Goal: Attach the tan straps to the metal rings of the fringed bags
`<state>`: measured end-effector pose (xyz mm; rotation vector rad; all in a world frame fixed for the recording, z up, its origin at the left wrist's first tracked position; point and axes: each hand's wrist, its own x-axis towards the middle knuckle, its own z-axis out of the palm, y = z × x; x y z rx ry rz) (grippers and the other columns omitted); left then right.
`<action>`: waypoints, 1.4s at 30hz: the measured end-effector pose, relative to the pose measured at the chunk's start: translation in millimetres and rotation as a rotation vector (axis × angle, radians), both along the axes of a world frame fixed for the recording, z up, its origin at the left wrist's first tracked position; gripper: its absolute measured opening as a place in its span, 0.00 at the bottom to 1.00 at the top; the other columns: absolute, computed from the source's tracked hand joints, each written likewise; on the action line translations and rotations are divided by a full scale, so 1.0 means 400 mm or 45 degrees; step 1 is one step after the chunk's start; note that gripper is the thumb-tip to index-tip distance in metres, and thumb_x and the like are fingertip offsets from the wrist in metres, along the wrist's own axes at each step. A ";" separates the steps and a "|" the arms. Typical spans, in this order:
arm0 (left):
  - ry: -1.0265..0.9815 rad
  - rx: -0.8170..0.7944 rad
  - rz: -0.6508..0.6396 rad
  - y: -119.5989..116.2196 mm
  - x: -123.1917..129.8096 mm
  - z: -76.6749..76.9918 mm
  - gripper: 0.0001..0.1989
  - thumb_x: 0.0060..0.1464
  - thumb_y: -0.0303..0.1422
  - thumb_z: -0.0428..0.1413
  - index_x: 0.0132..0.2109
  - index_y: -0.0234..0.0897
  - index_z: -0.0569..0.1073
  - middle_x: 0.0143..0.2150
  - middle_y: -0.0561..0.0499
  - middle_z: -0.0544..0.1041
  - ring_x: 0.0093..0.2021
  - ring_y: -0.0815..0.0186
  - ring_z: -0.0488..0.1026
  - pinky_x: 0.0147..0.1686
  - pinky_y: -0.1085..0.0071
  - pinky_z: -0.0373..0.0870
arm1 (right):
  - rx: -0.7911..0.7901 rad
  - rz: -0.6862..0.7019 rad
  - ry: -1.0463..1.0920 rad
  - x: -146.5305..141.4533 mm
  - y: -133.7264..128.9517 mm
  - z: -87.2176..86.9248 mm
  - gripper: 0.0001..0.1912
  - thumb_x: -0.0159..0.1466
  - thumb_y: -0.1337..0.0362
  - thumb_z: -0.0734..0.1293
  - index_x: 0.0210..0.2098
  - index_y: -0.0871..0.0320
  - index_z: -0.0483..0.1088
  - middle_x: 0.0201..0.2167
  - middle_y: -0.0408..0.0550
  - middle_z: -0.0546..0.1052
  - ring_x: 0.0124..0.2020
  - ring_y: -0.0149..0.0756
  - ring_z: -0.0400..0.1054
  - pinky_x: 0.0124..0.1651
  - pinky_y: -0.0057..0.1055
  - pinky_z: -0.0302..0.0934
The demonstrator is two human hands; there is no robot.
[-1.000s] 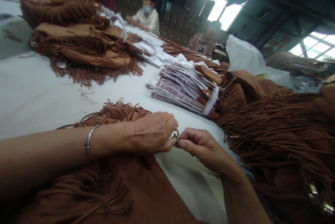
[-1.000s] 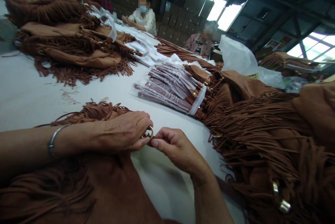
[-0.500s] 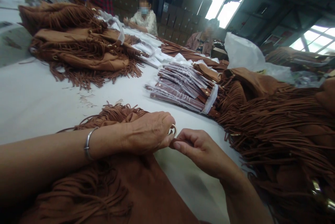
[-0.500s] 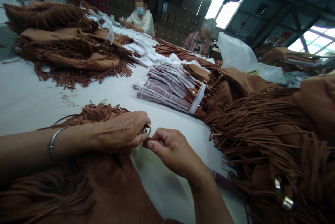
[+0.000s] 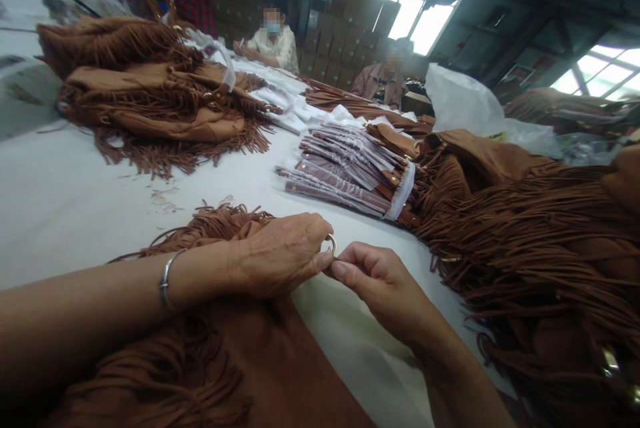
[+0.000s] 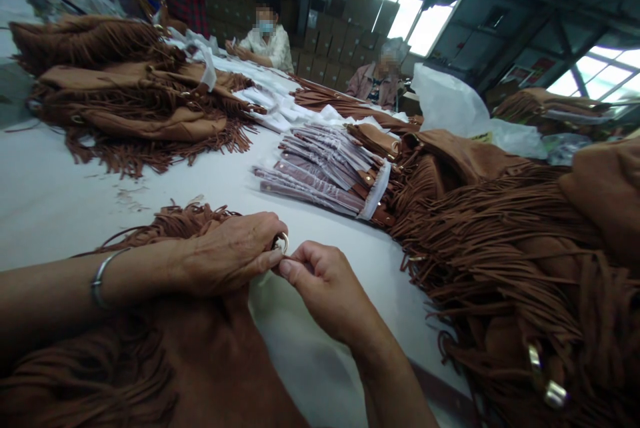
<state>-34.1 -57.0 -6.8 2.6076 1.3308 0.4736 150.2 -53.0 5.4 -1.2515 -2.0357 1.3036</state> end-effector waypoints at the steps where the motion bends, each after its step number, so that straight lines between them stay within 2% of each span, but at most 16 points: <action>1: 0.005 0.003 -0.043 0.002 -0.002 -0.002 0.15 0.60 0.40 0.41 0.41 0.33 0.65 0.35 0.48 0.67 0.32 0.63 0.64 0.33 0.67 0.63 | -0.013 -0.050 0.020 0.000 0.001 -0.001 0.13 0.59 0.58 0.63 0.23 0.60 0.63 0.18 0.37 0.58 0.20 0.25 0.48 0.22 0.24 0.44; 4: 0.046 0.000 -0.115 0.005 -0.003 -0.006 0.13 0.59 0.40 0.45 0.39 0.34 0.65 0.34 0.48 0.67 0.31 0.64 0.64 0.32 0.68 0.63 | -0.052 -0.141 0.061 0.002 0.006 0.001 0.15 0.58 0.55 0.64 0.22 0.60 0.62 0.17 0.37 0.56 0.19 0.25 0.46 0.20 0.23 0.42; 9: 0.093 0.176 -0.079 0.008 -0.002 -0.023 0.12 0.59 0.36 0.45 0.42 0.32 0.65 0.34 0.46 0.68 0.34 0.62 0.66 0.34 0.67 0.65 | -0.085 -0.124 0.032 0.014 0.009 0.023 0.16 0.57 0.55 0.65 0.21 0.59 0.62 0.16 0.36 0.57 0.18 0.24 0.46 0.19 0.23 0.41; 14: 0.096 0.320 -0.114 0.009 -0.004 -0.036 0.11 0.57 0.34 0.45 0.41 0.30 0.66 0.34 0.45 0.69 0.34 0.61 0.67 0.33 0.66 0.65 | -0.159 0.028 -0.089 0.026 0.005 0.033 0.14 0.56 0.57 0.66 0.21 0.61 0.64 0.16 0.37 0.58 0.19 0.25 0.48 0.20 0.23 0.41; 17: 0.111 0.284 -0.126 0.006 -0.003 -0.029 0.11 0.56 0.35 0.47 0.40 0.30 0.66 0.33 0.45 0.69 0.34 0.61 0.66 0.33 0.67 0.65 | -0.198 0.108 -0.103 0.019 0.003 0.023 0.13 0.55 0.58 0.66 0.21 0.61 0.65 0.17 0.38 0.58 0.20 0.25 0.48 0.21 0.23 0.42; 24: 0.199 0.178 -0.202 0.001 -0.009 -0.001 0.10 0.55 0.33 0.48 0.40 0.30 0.65 0.36 0.44 0.68 0.35 0.62 0.65 0.36 0.67 0.65 | -0.179 0.069 -0.097 0.011 0.004 0.027 0.15 0.55 0.56 0.65 0.21 0.61 0.66 0.17 0.38 0.60 0.20 0.25 0.49 0.21 0.24 0.43; 28: 0.214 0.270 -0.213 0.002 -0.011 -0.010 0.08 0.54 0.32 0.48 0.38 0.30 0.65 0.34 0.45 0.68 0.34 0.62 0.65 0.34 0.68 0.65 | -0.192 0.074 -0.099 0.016 0.008 0.030 0.15 0.55 0.54 0.65 0.21 0.61 0.66 0.17 0.38 0.59 0.20 0.25 0.49 0.21 0.24 0.42; 33: 0.257 0.417 -0.147 0.005 -0.006 -0.028 0.06 0.53 0.31 0.48 0.36 0.31 0.65 0.31 0.46 0.67 0.33 0.61 0.65 0.32 0.67 0.66 | -0.209 0.076 -0.088 0.023 0.011 0.028 0.17 0.55 0.53 0.65 0.22 0.61 0.65 0.17 0.38 0.59 0.20 0.25 0.49 0.21 0.24 0.41; 36: 0.243 0.389 -0.122 0.006 -0.003 -0.025 0.06 0.53 0.30 0.48 0.36 0.30 0.65 0.31 0.45 0.67 0.32 0.61 0.65 0.31 0.66 0.66 | -0.250 0.084 -0.052 0.021 0.010 0.028 0.17 0.56 0.53 0.65 0.22 0.61 0.64 0.17 0.38 0.59 0.20 0.25 0.48 0.21 0.24 0.41; 42: 0.141 0.202 -0.111 0.008 -0.003 -0.011 0.06 0.53 0.30 0.48 0.37 0.30 0.65 0.31 0.45 0.67 0.32 0.61 0.66 0.32 0.67 0.66 | -0.286 0.066 0.009 0.010 0.006 0.019 0.17 0.57 0.53 0.66 0.23 0.60 0.62 0.18 0.37 0.58 0.20 0.25 0.47 0.21 0.24 0.41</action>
